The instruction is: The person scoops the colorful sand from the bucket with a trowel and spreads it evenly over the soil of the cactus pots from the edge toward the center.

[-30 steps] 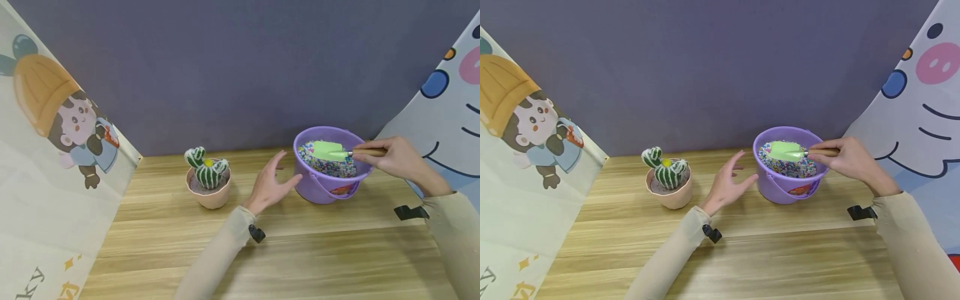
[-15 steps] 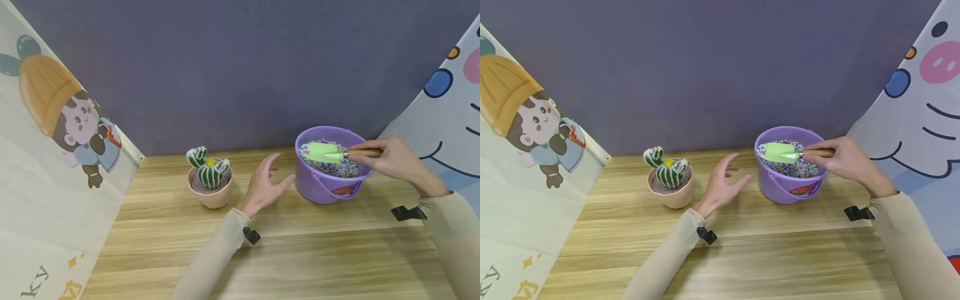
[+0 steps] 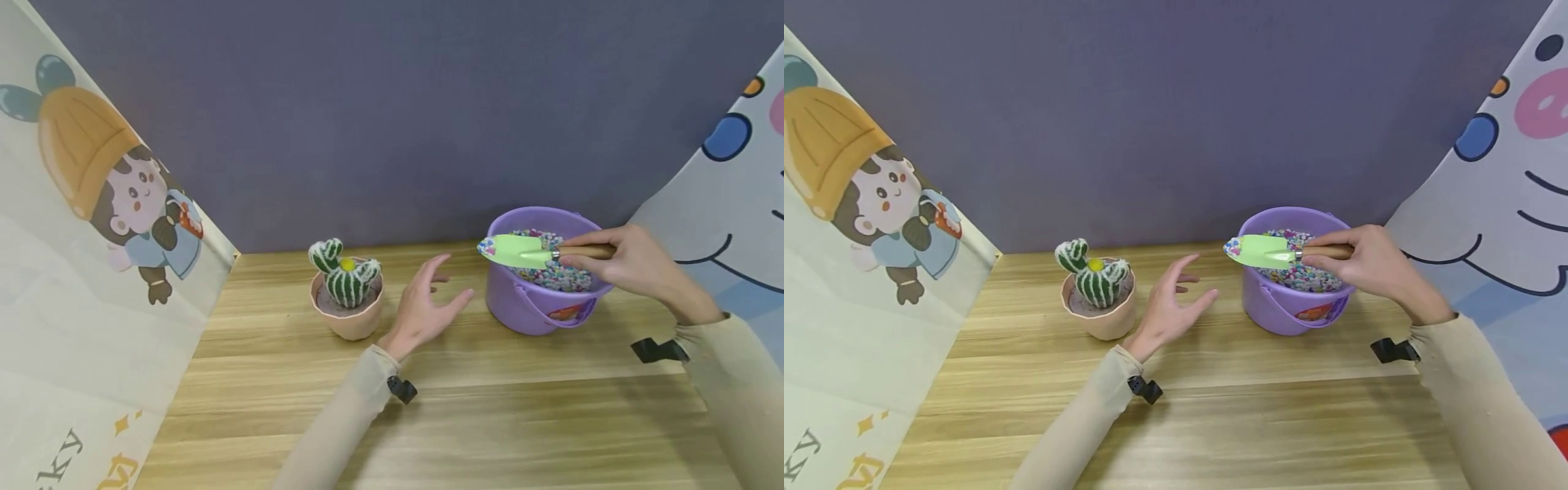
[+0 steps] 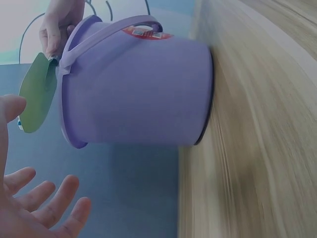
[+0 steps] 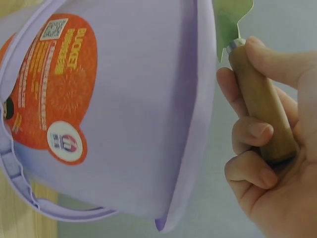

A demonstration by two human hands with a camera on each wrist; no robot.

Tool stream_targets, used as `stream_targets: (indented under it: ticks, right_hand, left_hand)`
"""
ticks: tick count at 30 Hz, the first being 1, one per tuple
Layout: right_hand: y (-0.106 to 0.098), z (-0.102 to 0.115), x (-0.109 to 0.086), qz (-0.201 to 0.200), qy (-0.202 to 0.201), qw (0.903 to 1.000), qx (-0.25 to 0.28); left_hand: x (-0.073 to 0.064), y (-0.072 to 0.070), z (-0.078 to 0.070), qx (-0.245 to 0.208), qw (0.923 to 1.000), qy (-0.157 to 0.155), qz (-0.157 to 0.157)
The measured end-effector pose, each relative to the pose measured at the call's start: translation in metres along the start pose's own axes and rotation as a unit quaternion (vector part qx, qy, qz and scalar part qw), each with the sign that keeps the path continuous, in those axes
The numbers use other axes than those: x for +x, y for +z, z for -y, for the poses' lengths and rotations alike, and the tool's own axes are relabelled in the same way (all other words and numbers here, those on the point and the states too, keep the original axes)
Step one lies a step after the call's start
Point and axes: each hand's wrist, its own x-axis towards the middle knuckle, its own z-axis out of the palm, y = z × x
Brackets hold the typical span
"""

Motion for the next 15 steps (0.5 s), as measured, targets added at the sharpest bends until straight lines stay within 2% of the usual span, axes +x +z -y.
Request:
stream_targets:
  ticks: [3, 9, 15]
  right_hand:
    - [0.004, 0.001, 0.001, -0.003, -0.004, 1.0000, 0.008]
    - [0.015, 0.005, 0.003, -0.012, -0.021, 0.9993, 0.028]
    - [0.021, 0.011, 0.002, 0.001, -0.042, 0.9984, 0.039]
  left_hand:
    - [-0.003, -0.003, 0.003, 0.000, 1.0000, -0.004, -0.002]
    - [-0.010, -0.009, 0.010, -0.009, 0.9999, 0.005, -0.011]
    - [-0.018, -0.015, 0.014, -0.013, 0.9997, 0.017, -0.015]
